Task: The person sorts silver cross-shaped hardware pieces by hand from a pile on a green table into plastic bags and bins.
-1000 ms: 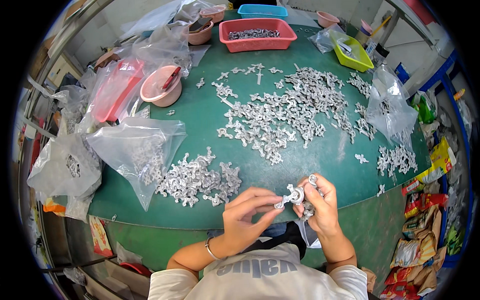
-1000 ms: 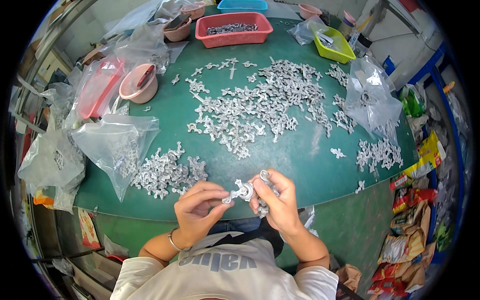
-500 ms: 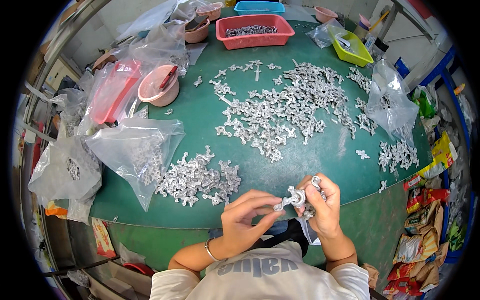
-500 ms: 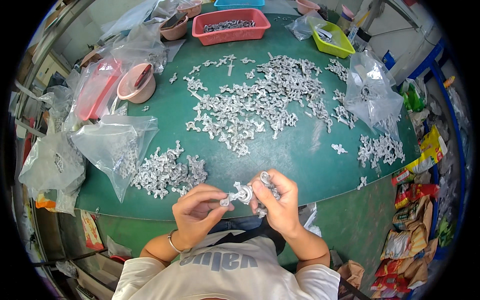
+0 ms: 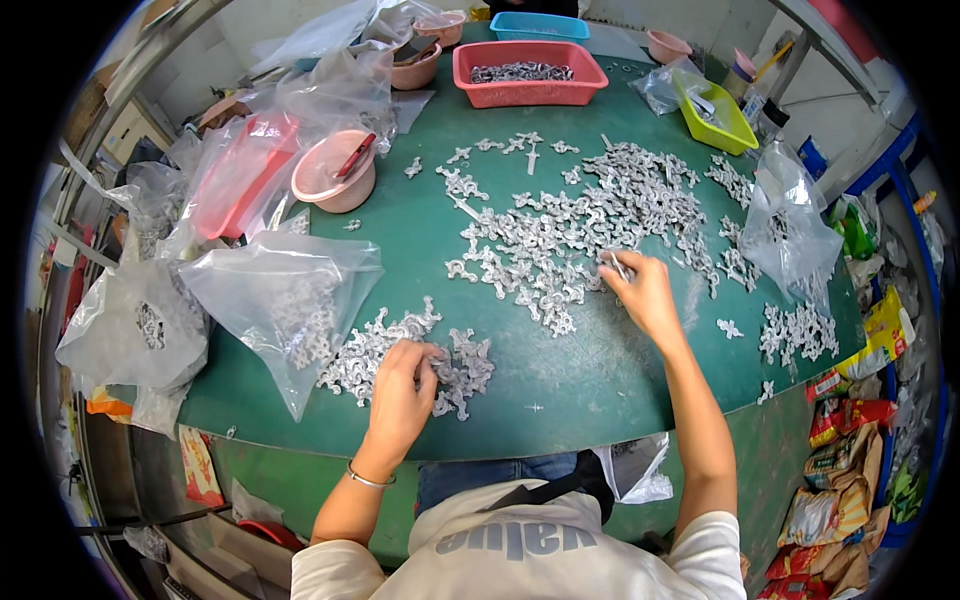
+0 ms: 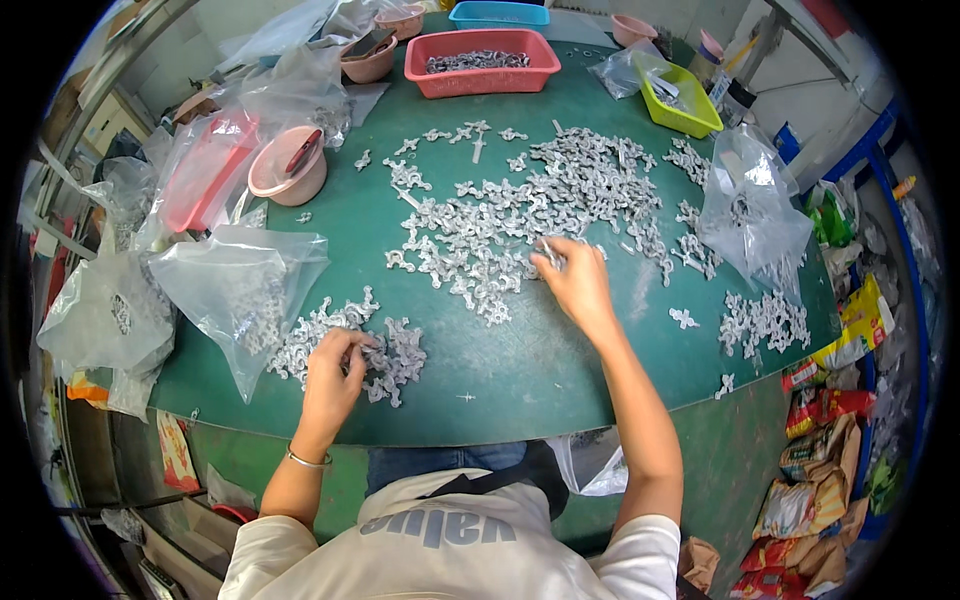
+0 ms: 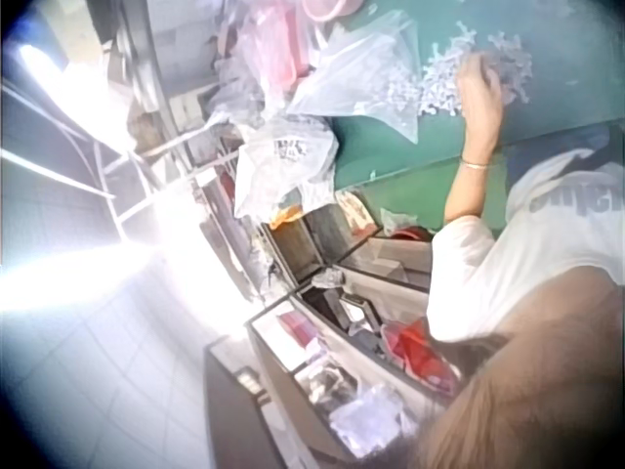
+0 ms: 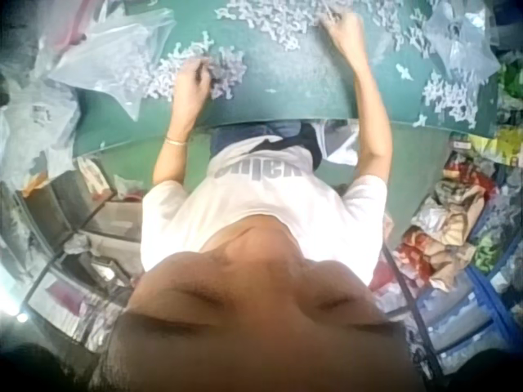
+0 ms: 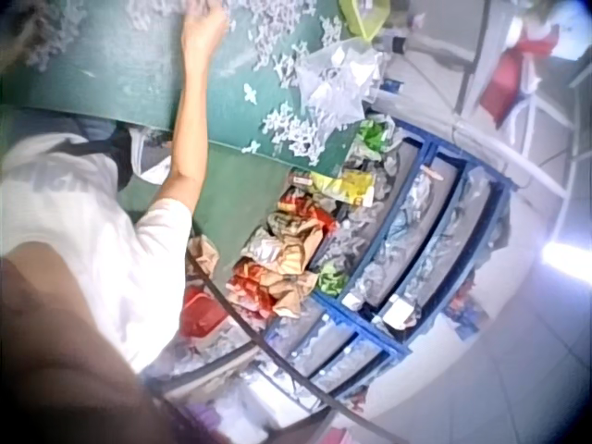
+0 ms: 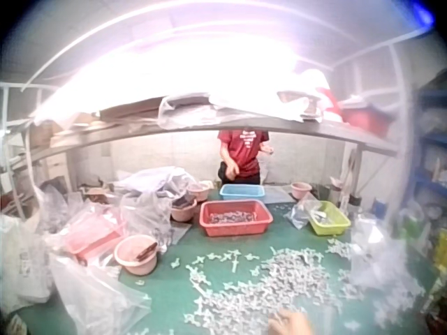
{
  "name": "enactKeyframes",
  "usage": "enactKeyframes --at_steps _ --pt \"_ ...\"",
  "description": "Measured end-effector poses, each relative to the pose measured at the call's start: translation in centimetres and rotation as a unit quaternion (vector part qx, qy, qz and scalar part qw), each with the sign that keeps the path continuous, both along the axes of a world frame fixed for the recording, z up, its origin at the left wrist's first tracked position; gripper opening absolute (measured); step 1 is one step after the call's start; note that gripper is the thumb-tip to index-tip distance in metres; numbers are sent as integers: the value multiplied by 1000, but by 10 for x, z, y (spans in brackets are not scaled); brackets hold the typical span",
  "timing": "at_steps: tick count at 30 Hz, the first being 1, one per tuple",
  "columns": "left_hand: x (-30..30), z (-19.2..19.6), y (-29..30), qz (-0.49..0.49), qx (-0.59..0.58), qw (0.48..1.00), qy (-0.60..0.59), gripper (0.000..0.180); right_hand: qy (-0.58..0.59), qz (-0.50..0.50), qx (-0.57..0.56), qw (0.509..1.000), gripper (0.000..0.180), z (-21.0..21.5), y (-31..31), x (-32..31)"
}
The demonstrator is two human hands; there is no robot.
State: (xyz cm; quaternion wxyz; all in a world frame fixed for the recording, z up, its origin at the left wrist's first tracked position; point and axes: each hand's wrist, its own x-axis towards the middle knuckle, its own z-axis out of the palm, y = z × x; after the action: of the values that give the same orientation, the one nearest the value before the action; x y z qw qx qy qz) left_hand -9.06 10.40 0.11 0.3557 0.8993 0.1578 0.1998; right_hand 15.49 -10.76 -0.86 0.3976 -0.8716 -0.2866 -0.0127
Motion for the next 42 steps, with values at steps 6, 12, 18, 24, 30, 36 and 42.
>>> enactKeyframes --at_steps 6,12,18,24,30,36,42 --pt "4 1 -8 36 80 996 -12 22 -154 54 -216 963 9 -7 60 30" --pt "6 11 -13 31 80 995 -48 25 -249 32 -258 933 5 -10 65 31" --pt "4 25 -24 -30 11 998 -60 25 -43 -33 115 992 13 10 15 20" --pt "15 38 -52 -143 -337 930 -43 36 425 33 386 818 12 50 -11 -69" --pt "32 42 -69 -199 -601 773 -29 30 443 71 420 789 10 48 -22 -114" --pt "27 33 -73 -181 -613 767 -57 16 420 86 394 813 11 54 -27 -129" --pt "23 36 -73 -169 -645 743 -48 17 428 91 405 803 12 59 -29 -137"
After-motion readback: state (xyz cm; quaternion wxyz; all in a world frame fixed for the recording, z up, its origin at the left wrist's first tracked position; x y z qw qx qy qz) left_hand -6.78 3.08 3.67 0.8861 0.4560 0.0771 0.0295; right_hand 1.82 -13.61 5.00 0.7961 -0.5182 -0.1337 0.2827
